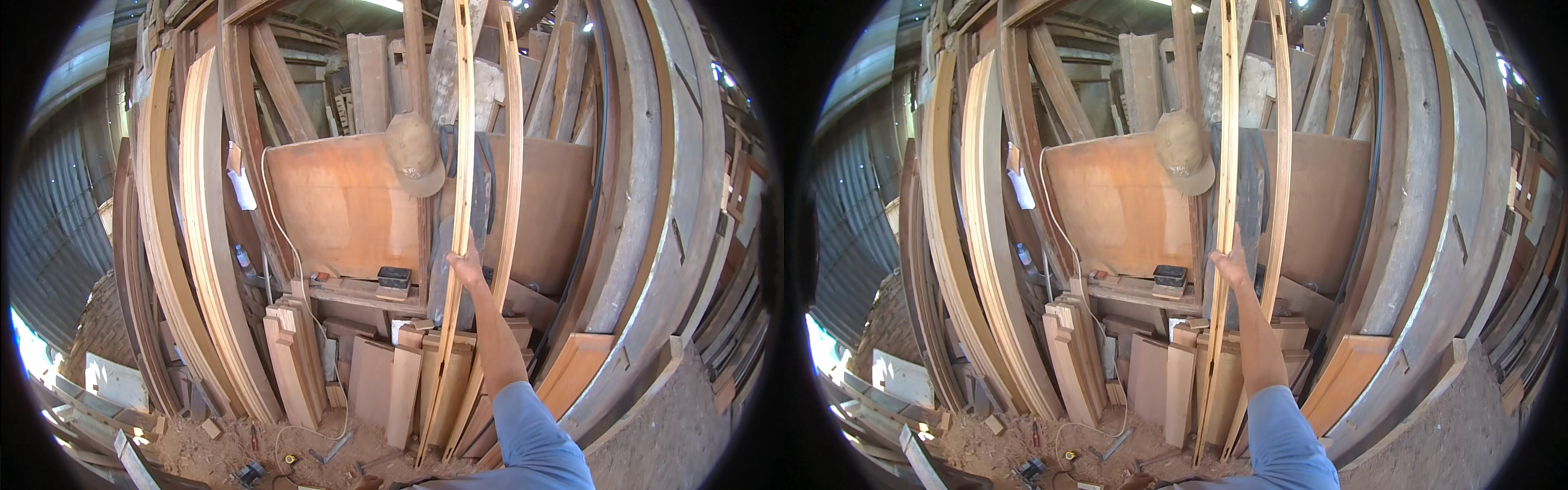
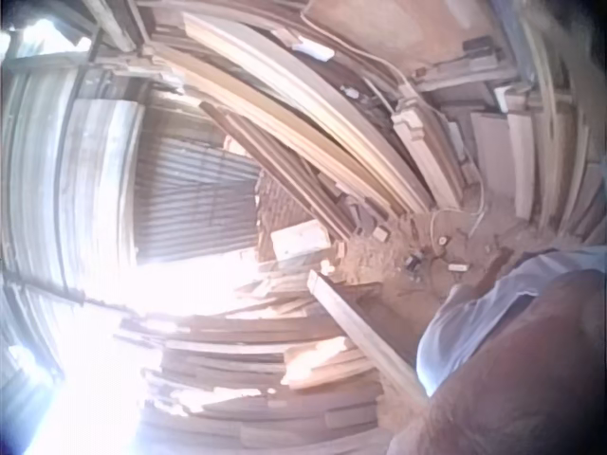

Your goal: The person uses a handheld wood router to shape the edge of a wooden plank and then places the finished plank onto a stack of similar pieces.

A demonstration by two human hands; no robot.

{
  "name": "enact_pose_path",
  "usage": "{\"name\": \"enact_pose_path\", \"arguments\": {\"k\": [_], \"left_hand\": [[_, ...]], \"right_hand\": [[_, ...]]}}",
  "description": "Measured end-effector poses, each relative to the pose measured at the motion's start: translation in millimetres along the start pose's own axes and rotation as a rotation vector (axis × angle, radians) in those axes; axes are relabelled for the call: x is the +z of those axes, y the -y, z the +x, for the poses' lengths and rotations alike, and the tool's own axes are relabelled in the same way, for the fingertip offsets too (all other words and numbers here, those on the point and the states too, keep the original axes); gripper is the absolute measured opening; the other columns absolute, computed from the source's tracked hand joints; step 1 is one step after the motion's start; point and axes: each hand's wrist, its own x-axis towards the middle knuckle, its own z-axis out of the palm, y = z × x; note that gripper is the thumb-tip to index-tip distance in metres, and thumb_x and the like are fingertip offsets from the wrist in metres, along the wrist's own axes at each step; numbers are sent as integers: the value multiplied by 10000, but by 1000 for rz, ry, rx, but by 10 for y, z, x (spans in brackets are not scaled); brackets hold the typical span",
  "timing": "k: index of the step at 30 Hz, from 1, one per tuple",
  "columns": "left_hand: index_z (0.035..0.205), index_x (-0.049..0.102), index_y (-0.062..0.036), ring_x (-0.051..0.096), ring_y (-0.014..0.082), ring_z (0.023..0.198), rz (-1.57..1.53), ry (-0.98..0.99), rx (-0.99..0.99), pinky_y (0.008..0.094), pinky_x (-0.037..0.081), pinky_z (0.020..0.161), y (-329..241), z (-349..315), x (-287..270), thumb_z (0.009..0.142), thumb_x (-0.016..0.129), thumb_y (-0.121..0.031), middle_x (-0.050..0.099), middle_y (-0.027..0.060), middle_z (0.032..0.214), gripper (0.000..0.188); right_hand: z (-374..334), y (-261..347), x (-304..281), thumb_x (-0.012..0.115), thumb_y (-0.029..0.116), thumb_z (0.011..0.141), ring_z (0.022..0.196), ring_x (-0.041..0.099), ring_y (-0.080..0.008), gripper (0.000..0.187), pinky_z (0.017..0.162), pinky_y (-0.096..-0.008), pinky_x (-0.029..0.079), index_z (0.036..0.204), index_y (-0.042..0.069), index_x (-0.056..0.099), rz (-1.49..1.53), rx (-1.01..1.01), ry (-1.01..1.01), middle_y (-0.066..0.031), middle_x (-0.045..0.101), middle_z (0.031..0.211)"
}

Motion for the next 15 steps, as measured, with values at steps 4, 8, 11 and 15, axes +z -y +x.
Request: {"name": "enact_pose_path", "arguments": {"k": [4, 8, 11, 15], "left_hand": [[1489, 497, -75, 462, 418, 1339, -27, -24, -24, 540, 303, 1158, -72, -14, 61, 889, 707, -465, 486, 219, 1488, 746], [1487, 500, -78, 472, 413, 1329, -43, -34, -43, 536, 313, 1151, -68, -46, 138, 892, 705, -465, 497, 218, 1477, 739], [1486, 502, -80, 480, 410, 1321, -50, -27, -38, 532, 320, 1146, -180, 13, 212, 894, 703, -464, 505, 217, 1468, 733], [1484, 505, -82, 490, 405, 1311, -56, -29, -60, 527, 330, 1138, -132, -20, 272, 898, 700, -464, 515, 216, 1457, 726]], "right_hand": [[0, -126, 0, 639, 9, 814, 974, 621, -194, 994, 814, -303, 532, 1645, 38, 94, 49, -84, -21, -161, 595, 1319], [-53, -132, -76, 647, 25, 811, 964, 605, -185, 958, 806, -291, 521, 1630, 24, 150, 63, -47, -49, -156, 585, 1288], [44, -265, -153, 683, 43, 808, 1121, 586, -253, 922, 967, -343, 490, 1608, 23, 225, -147, -168, -127, -186, 532, 1370], [-182, -391, -120, 769, 205, 807, 1419, 357, -459, 976, 1215, -489, 278, 1587, -12, 224, -223, -173, -138, -316, 380, 1494]]}}
